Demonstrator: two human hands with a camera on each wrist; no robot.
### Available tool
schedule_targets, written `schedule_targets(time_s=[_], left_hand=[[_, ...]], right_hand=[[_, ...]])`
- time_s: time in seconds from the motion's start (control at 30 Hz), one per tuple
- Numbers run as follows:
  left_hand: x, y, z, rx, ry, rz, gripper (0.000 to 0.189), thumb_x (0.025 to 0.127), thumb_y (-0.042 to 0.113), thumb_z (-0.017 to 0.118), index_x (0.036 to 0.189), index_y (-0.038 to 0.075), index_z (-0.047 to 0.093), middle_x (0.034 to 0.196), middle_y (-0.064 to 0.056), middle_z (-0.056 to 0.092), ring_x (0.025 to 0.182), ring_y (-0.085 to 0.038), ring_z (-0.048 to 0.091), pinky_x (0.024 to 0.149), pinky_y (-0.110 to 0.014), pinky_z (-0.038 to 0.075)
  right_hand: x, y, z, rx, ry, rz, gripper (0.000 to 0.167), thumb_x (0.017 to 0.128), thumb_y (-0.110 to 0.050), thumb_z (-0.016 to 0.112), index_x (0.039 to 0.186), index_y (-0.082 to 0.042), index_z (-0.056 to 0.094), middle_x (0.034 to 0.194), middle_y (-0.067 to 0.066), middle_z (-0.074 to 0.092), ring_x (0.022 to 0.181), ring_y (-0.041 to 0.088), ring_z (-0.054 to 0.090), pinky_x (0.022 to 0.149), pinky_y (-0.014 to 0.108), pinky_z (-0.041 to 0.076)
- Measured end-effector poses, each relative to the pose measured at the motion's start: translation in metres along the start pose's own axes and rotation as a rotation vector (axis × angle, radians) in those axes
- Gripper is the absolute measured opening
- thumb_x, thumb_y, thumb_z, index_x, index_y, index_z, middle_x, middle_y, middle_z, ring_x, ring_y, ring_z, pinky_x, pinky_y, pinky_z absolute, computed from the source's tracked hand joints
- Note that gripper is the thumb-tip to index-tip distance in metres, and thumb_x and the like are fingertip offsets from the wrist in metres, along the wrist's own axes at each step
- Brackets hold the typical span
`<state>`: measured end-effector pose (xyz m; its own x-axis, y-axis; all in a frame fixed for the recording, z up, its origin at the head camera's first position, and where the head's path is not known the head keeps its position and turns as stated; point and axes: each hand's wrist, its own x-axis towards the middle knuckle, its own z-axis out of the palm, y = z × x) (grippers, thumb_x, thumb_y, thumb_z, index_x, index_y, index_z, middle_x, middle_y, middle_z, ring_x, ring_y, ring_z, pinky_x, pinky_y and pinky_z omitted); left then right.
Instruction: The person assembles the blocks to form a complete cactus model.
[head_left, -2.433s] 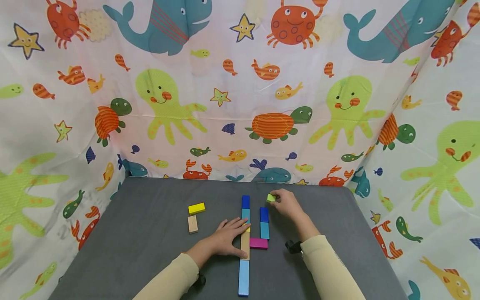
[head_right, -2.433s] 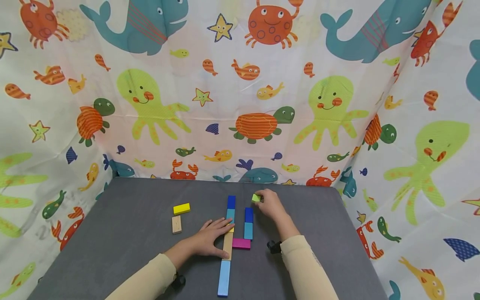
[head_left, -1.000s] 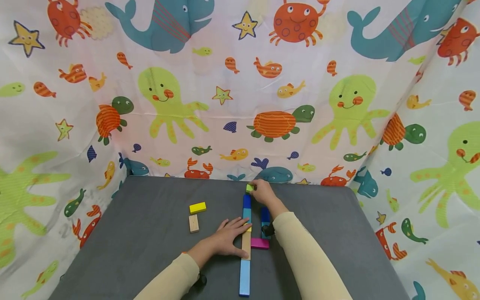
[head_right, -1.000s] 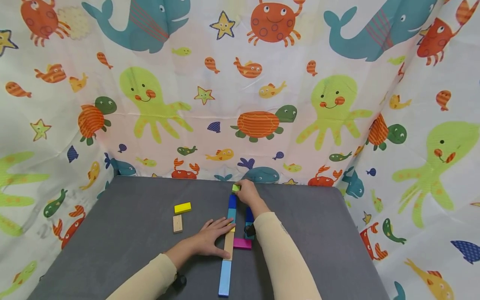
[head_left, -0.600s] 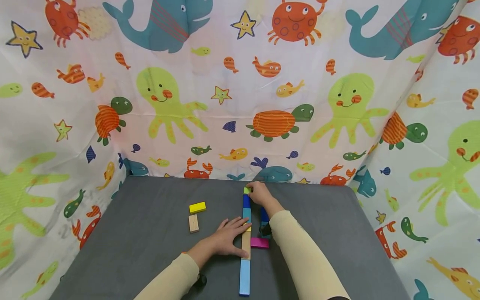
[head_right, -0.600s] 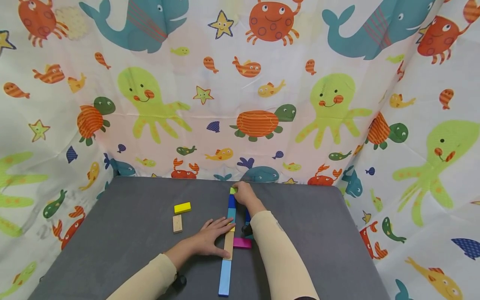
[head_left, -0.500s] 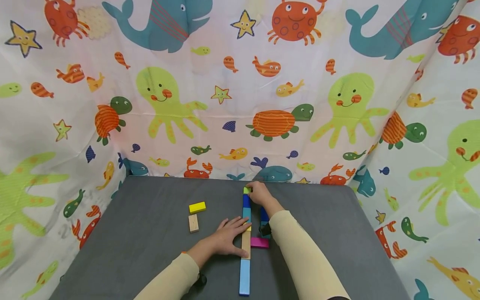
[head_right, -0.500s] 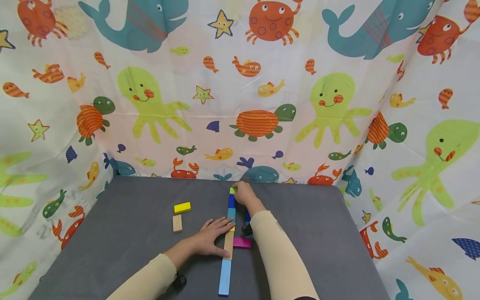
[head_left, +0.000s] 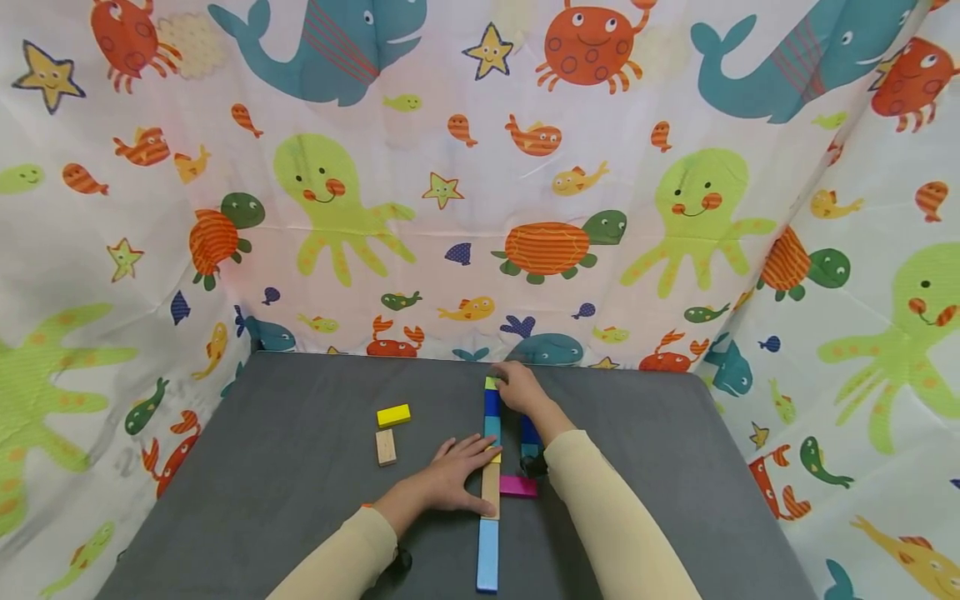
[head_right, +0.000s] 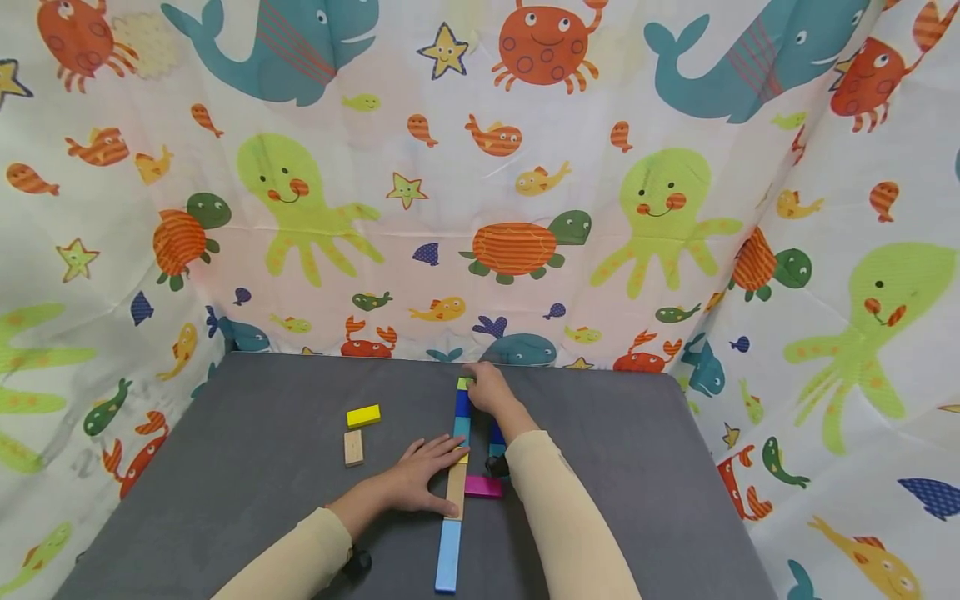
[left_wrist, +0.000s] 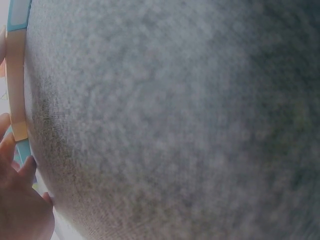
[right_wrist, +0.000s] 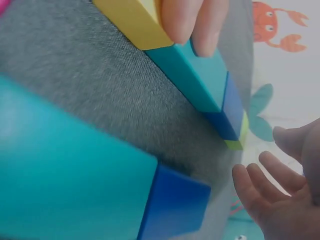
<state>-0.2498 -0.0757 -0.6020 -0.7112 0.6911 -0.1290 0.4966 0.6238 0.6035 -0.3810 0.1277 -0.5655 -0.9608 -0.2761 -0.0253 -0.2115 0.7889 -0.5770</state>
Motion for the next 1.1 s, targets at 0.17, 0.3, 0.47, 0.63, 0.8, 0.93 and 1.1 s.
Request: schedule_targets(time_s=[0.17, 0.3, 0.47, 0.63, 0.8, 0.93, 1.1], left_hand=[[-0.002, 0.002, -0.002, 0.010, -0.001, -0.013, 0.102, 0.087, 0.073, 0.072, 0.168, 0.025, 0.033, 0.178, 0.001, 0.021, 0.163, -0.034, 0.016, 0.125, -0.071, 0.006], [0.003, -0.009, 0.007, 0.022, 0.023, -0.021, 0.103, 0.084, 0.076, 0.072, 0.168, 0.029, 0.034, 0.178, 0.004, 0.021, 0.163, -0.033, 0.016, 0.125, -0.071, 0.006], [0.003, -0.006, 0.006, 0.032, 0.014, -0.022, 0.104, 0.085, 0.072, 0.074, 0.168, 0.027, 0.033, 0.178, 0.003, 0.020, 0.163, -0.033, 0.016, 0.125, -0.071, 0.006], [0.002, 0.005, -0.001, 0.060, -0.007, -0.027, 0.102, 0.088, 0.067, 0.074, 0.169, 0.023, 0.032, 0.178, 0.000, 0.020, 0.164, -0.033, 0.016, 0.126, -0.069, 0.007], [0.001, 0.001, 0.002, 0.040, 0.011, 0.011, 0.101, 0.089, 0.072, 0.070, 0.168, 0.022, 0.033, 0.178, -0.001, 0.021, 0.163, -0.035, 0.017, 0.125, -0.071, 0.006], [0.000, -0.001, 0.003, 0.038, 0.021, 0.024, 0.101, 0.089, 0.076, 0.066, 0.168, 0.023, 0.033, 0.177, 0.000, 0.022, 0.163, -0.033, 0.017, 0.126, -0.070, 0.006], [0.001, 0.005, -0.001, 0.062, 0.005, -0.019, 0.101, 0.088, 0.071, 0.071, 0.168, 0.023, 0.033, 0.177, 0.000, 0.022, 0.164, -0.032, 0.017, 0.126, -0.068, 0.007]], right_hand=[[-0.018, -0.002, -0.007, 0.040, 0.069, -0.036, 0.041, 0.107, -0.011, 0.061, 0.147, -0.005, 0.062, 0.152, 0.020, 0.057, 0.144, 0.040, 0.051, 0.117, 0.057, 0.042], [-0.038, -0.005, -0.012, 0.059, 0.106, -0.072, 0.042, 0.107, -0.014, 0.063, 0.147, -0.004, 0.061, 0.152, 0.020, 0.057, 0.144, 0.041, 0.051, 0.118, 0.057, 0.041], [-0.066, -0.006, -0.016, 0.060, 0.126, -0.097, 0.044, 0.105, -0.017, 0.066, 0.146, -0.003, 0.061, 0.151, 0.020, 0.058, 0.143, 0.041, 0.052, 0.117, 0.059, 0.041], [-0.090, -0.004, -0.013, 0.046, 0.128, -0.099, 0.044, 0.104, -0.019, 0.069, 0.145, -0.003, 0.062, 0.151, 0.021, 0.058, 0.142, 0.042, 0.053, 0.115, 0.061, 0.042], [-0.112, -0.002, -0.008, 0.038, 0.137, -0.090, 0.044, 0.102, -0.020, 0.072, 0.143, -0.005, 0.064, 0.149, 0.020, 0.059, 0.140, 0.042, 0.054, 0.113, 0.062, 0.044], [-0.128, 0.002, -0.003, 0.016, 0.137, -0.087, 0.046, 0.101, -0.021, 0.074, 0.143, -0.005, 0.065, 0.147, 0.020, 0.060, 0.138, 0.042, 0.056, 0.111, 0.061, 0.046], [-0.142, 0.012, 0.002, -0.020, 0.110, -0.075, 0.052, 0.099, -0.024, 0.077, 0.146, -0.006, 0.063, 0.150, 0.020, 0.058, 0.139, 0.044, 0.053, 0.110, 0.062, 0.047]])
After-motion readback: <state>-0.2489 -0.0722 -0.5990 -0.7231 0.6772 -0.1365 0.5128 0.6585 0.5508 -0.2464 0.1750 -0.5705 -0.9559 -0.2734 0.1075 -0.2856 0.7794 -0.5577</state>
